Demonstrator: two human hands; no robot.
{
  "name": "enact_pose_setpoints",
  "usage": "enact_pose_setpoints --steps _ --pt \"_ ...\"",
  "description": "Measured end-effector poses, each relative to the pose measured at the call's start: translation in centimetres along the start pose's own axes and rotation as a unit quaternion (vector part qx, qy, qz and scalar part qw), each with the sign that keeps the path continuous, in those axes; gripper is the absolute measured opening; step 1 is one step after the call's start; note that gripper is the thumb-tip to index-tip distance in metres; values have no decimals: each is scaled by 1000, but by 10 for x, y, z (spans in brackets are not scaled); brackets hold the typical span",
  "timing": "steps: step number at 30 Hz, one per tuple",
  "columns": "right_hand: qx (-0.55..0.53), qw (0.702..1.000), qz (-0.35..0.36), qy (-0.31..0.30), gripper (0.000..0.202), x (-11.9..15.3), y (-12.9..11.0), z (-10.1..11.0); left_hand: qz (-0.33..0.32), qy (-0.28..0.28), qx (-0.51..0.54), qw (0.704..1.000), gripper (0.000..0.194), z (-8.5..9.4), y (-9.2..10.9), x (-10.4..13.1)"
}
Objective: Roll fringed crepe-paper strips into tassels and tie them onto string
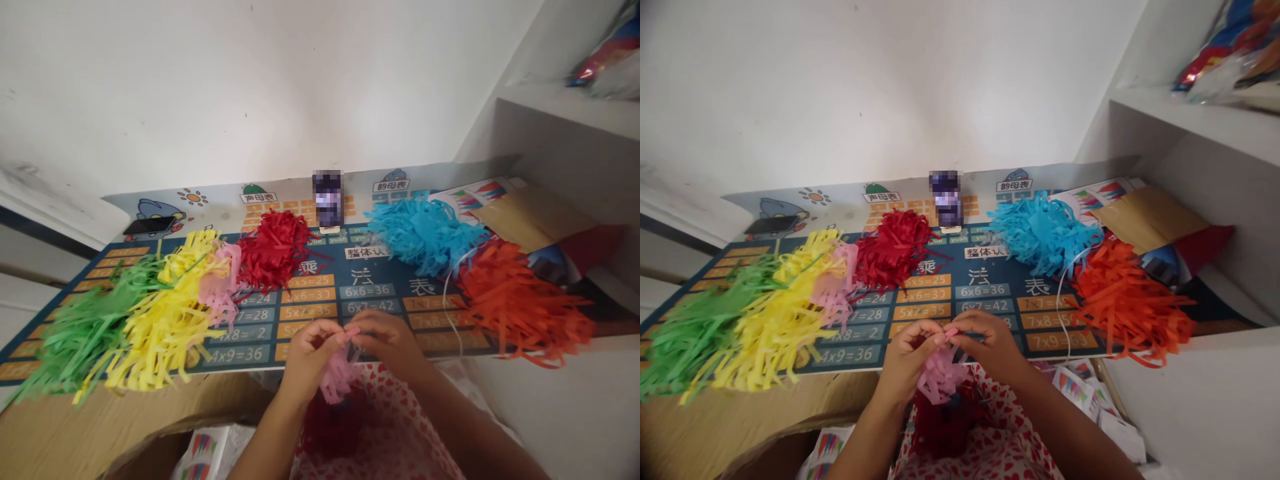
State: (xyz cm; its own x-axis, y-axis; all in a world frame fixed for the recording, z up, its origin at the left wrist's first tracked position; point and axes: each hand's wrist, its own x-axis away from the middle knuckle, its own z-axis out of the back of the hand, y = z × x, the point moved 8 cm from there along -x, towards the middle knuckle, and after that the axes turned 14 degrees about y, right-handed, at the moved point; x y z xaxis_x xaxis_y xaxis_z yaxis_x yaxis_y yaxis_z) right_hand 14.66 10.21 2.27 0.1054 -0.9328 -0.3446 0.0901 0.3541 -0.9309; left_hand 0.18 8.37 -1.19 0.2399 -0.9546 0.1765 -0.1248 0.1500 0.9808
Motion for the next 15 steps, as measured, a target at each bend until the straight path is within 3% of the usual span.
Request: enact_pose_setpoints --steps 10,15 --pt "26 999 14 -31 21 0 4 -1 37 -6 34 999 29 -3 -7 -2" --pt "23 999 16 -28 18 -2 3 -3 20 -9 25 999 24 -3 -8 -2"
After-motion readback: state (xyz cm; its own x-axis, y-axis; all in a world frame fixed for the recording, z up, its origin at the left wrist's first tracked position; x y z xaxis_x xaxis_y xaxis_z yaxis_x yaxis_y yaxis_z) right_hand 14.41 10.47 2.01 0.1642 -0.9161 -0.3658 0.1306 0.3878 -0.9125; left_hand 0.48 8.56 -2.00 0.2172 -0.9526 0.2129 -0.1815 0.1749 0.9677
